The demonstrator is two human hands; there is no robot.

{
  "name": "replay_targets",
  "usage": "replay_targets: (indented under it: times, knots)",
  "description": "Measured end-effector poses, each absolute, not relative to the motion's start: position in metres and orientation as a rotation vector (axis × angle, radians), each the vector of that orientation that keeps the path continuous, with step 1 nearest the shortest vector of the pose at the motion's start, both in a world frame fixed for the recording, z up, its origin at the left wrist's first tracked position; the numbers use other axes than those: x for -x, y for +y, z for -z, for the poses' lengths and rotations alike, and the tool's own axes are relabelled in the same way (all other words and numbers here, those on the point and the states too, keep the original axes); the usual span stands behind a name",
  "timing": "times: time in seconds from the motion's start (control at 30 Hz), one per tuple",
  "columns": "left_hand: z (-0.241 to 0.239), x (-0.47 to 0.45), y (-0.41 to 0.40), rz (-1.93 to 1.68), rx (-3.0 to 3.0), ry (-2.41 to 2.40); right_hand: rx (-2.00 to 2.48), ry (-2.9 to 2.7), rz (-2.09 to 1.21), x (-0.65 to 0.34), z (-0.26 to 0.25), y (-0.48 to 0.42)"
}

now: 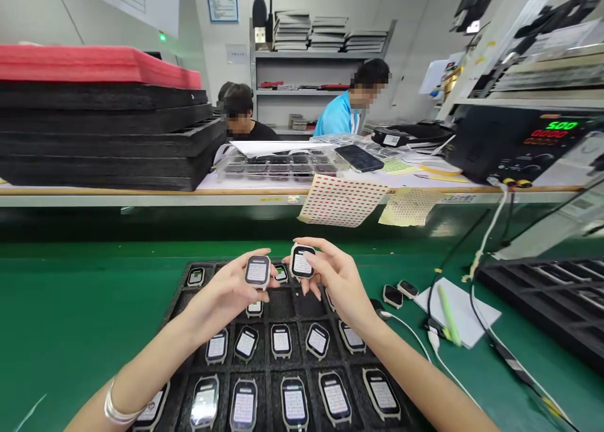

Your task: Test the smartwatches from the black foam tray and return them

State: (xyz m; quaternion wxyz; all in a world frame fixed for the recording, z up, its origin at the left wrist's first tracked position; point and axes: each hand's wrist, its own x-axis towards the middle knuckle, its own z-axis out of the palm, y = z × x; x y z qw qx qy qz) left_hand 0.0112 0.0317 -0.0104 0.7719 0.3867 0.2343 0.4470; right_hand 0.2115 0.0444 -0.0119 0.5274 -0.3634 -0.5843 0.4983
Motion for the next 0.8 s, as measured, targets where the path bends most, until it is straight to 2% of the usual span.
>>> replay_targets:
  times: [0.47, 0.8]
  knots:
    - [0.024, -0.022, 0.026, -1.213, -1.312, 0.574, 0.910, -1.504, -1.080, -0.207, 0.007, 0.030]
    - [0.022, -0.015, 0.018, -1.150, -1.185, 0.498, 0.896, -1.511, -1.131, -0.207, 0.006, 0.024]
